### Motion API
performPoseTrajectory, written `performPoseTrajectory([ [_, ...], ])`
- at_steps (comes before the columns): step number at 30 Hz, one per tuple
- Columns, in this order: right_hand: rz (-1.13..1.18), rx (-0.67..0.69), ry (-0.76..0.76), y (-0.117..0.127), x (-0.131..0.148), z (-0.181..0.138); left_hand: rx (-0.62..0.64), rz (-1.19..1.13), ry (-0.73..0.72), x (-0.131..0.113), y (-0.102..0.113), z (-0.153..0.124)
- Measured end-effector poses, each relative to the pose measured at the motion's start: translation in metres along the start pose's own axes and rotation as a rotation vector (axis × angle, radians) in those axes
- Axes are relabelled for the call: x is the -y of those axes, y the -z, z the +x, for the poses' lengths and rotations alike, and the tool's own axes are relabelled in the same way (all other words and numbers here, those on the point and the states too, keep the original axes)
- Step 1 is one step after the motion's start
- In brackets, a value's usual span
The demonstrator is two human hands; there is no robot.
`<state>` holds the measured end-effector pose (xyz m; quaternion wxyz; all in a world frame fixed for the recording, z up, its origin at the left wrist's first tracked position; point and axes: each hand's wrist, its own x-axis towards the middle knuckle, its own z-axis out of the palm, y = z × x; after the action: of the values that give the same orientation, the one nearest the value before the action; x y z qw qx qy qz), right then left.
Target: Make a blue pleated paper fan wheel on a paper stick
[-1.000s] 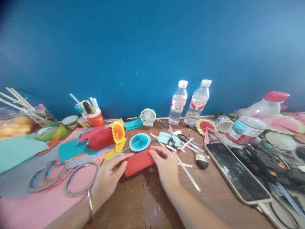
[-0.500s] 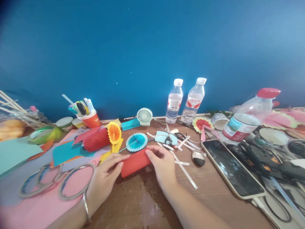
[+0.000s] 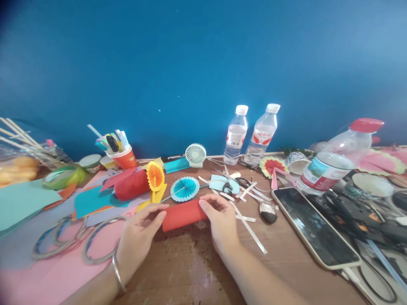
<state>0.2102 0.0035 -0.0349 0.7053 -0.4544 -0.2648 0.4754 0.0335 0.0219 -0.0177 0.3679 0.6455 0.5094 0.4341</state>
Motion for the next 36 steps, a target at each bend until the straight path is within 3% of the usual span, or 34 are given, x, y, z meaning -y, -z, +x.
performPoseTrajectory([
  [7,0.151,0.022,-0.116,-0.0038,0.0043,-0.0028,-0.119,-0.117,0.092,0.0022,-0.0026,-0.0007],
  [17,0.113,0.024,-0.077,-0.0035,0.0021,-0.0032,-0.168,-0.115,0.078,-0.0011,-0.0012,-0.0028],
  [36,0.146,0.018,-0.116,-0.0051,0.0061,-0.0045,-0.162,-0.124,0.069,0.0059,-0.0015,-0.0017],
])
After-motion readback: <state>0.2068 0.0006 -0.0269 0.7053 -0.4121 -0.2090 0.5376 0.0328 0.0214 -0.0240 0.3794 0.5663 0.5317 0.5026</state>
